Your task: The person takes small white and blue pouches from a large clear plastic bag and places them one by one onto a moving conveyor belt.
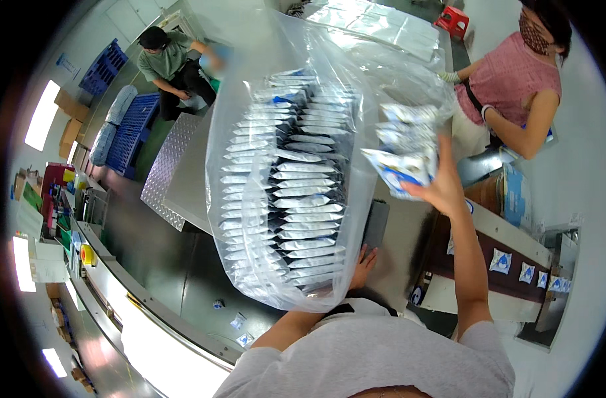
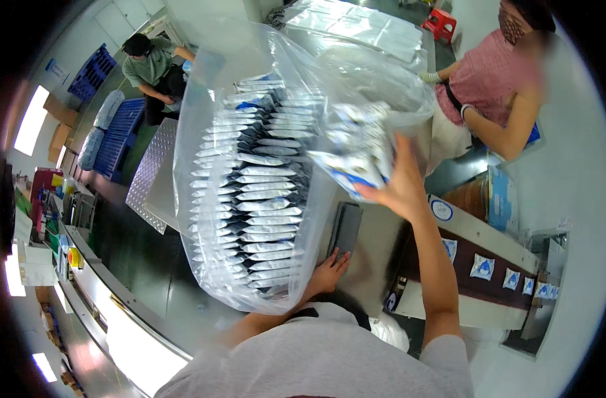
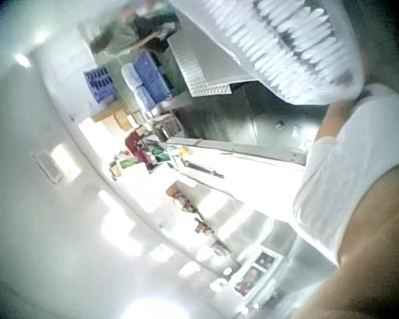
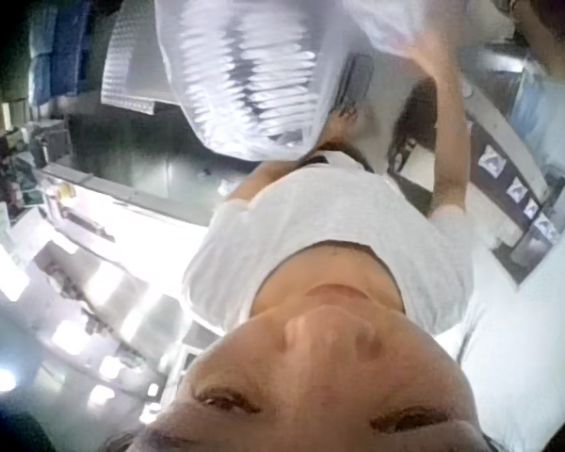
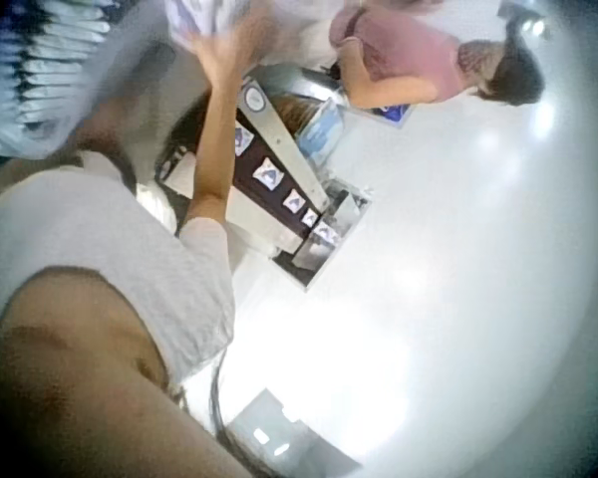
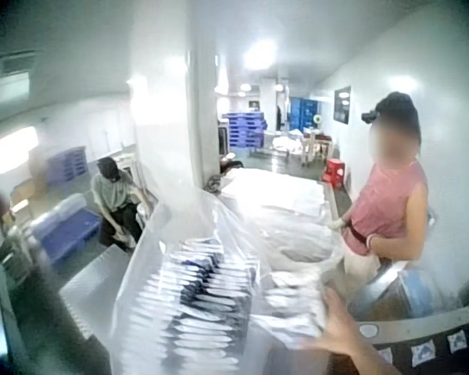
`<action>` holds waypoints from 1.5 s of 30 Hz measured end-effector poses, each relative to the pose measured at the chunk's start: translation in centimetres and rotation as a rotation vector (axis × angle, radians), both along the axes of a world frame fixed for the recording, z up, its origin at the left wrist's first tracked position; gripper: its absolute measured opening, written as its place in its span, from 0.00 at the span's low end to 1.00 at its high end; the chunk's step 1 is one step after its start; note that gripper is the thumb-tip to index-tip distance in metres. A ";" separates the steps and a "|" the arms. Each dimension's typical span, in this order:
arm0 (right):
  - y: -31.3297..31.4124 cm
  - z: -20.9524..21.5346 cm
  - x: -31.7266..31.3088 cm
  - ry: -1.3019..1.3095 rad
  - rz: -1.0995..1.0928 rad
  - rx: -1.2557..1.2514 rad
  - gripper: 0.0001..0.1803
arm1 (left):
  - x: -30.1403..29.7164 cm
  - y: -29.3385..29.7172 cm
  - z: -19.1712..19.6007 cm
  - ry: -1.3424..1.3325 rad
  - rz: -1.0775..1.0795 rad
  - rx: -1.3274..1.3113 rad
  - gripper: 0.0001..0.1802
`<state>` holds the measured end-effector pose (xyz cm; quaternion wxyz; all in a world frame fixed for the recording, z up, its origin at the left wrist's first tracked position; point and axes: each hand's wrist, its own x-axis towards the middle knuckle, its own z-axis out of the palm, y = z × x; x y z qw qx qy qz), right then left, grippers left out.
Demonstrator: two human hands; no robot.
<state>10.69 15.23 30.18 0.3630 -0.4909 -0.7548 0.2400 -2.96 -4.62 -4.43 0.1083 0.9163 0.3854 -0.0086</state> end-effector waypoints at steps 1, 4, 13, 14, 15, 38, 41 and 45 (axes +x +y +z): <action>1.7 1.5 -1.7 -0.221 -0.027 0.102 0.53 | 0.2 1.2 2.7 -0.010 -0.005 0.010 0.41; 6.9 2.6 -9.0 -0.581 0.075 0.329 0.49 | 0.0 2.3 5.8 0.043 -0.062 -0.081 0.42; 12.1 -9.0 -17.9 -0.839 0.351 0.320 0.50 | 0.0 0.9 1.7 -0.021 -0.051 -0.047 0.43; 12.1 -8.7 -17.8 -0.863 0.369 0.269 0.51 | 0.1 0.8 1.4 -0.024 -0.054 -0.034 0.43; 11.9 -8.3 -18.0 -0.858 0.361 0.265 0.51 | -0.1 0.7 1.4 -0.019 -0.059 -0.037 0.43; -14.6 -21.6 6.6 -0.378 -0.212 -0.354 0.11 | 0.6 2.3 3.7 0.057 -0.147 -0.249 0.52; -24.4 -28.3 8.3 -0.711 0.009 -0.668 0.11 | 0.6 2.5 3.5 0.016 -0.141 -0.344 0.53; -29.1 -32.9 8.8 -0.687 -0.193 -0.518 0.10 | 1.1 3.2 5.2 0.119 -0.165 -0.355 0.49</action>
